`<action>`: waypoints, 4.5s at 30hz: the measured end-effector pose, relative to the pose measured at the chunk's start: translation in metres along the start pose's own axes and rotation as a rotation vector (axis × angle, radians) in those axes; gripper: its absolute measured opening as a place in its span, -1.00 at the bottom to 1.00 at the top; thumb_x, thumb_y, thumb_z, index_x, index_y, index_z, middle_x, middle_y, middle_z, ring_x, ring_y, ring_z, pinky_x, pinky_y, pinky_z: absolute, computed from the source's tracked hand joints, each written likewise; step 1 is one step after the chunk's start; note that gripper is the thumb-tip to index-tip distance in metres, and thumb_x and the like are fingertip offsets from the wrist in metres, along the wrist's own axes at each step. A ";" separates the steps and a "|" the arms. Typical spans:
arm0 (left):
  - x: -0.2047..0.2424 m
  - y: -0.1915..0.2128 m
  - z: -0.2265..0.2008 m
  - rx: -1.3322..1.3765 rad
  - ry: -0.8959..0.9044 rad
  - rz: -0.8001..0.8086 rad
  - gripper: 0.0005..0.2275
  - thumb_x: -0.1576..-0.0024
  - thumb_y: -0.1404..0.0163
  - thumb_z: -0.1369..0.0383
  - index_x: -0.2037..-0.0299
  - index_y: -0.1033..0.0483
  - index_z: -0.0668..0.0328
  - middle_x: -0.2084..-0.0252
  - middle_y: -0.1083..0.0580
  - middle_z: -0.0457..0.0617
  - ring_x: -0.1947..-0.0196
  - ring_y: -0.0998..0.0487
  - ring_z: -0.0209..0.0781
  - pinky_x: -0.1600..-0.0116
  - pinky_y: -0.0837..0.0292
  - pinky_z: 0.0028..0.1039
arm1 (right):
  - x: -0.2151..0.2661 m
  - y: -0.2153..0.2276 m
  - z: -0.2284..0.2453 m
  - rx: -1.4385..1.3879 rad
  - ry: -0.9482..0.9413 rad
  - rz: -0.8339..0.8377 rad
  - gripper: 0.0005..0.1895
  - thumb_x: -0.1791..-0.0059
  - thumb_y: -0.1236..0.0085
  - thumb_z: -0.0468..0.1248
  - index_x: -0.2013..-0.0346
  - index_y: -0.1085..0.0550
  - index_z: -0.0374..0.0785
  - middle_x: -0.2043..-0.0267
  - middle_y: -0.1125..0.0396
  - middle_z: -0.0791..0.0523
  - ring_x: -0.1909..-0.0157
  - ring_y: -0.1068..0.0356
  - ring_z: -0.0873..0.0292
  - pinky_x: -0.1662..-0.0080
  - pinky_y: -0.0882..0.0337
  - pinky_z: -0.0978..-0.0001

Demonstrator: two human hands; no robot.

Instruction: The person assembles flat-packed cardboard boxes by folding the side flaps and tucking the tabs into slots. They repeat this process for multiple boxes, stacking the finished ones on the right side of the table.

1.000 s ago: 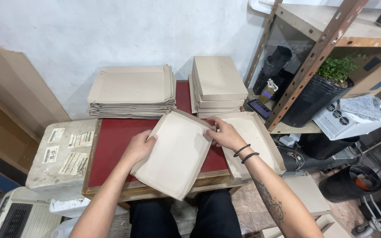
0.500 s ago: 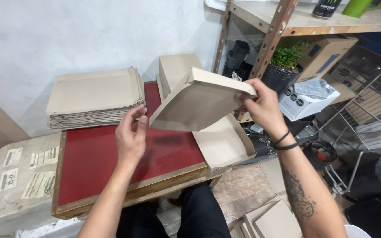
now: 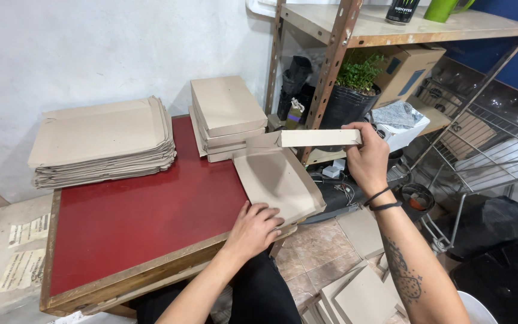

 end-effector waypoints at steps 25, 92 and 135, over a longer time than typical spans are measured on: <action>0.068 0.068 0.011 0.016 -0.434 -0.197 -0.89 -0.42 -0.33 0.29 -0.08 -0.83 -0.06 -0.25 -0.76 -0.14 -0.16 -0.65 0.04 -0.53 -0.48 0.39 | 0.057 -0.022 -0.029 0.042 0.070 0.178 -0.53 -0.04 -0.07 -0.55 -0.14 -0.68 -0.14 0.05 -0.61 0.17 0.19 -0.47 0.13 0.15 -0.35 0.22; 0.058 0.008 0.014 -0.059 0.109 -0.461 -0.94 -0.35 -0.36 0.19 0.12 -0.82 -0.18 0.34 -0.66 -0.23 0.08 -0.77 -0.16 -0.26 -0.75 -0.26 | 0.223 -0.040 0.021 0.310 0.032 0.526 -0.36 -0.03 -0.32 -0.37 -0.44 -0.66 0.04 -0.49 -0.56 0.16 -0.37 -0.68 -0.02 -0.20 -0.77 0.05; 0.049 0.121 0.031 1.196 0.849 0.025 -0.17 -0.22 -0.39 0.36 -0.74 -0.34 0.42 -0.03 -0.69 0.32 -0.03 -0.81 0.03 -0.11 -0.90 -0.17 | 0.222 -0.113 0.075 0.348 0.438 0.372 -0.26 -0.19 -0.34 0.32 -0.61 -0.55 0.19 -0.53 -0.48 0.08 -0.65 -0.43 -0.17 -0.60 -0.29 -0.42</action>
Point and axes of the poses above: each hand's wrist, its own x-axis away from the middle knuckle, its own y-axis out of the back of the hand, z = x × y, the point moved 2 cm from there along -x, towards the middle knuckle
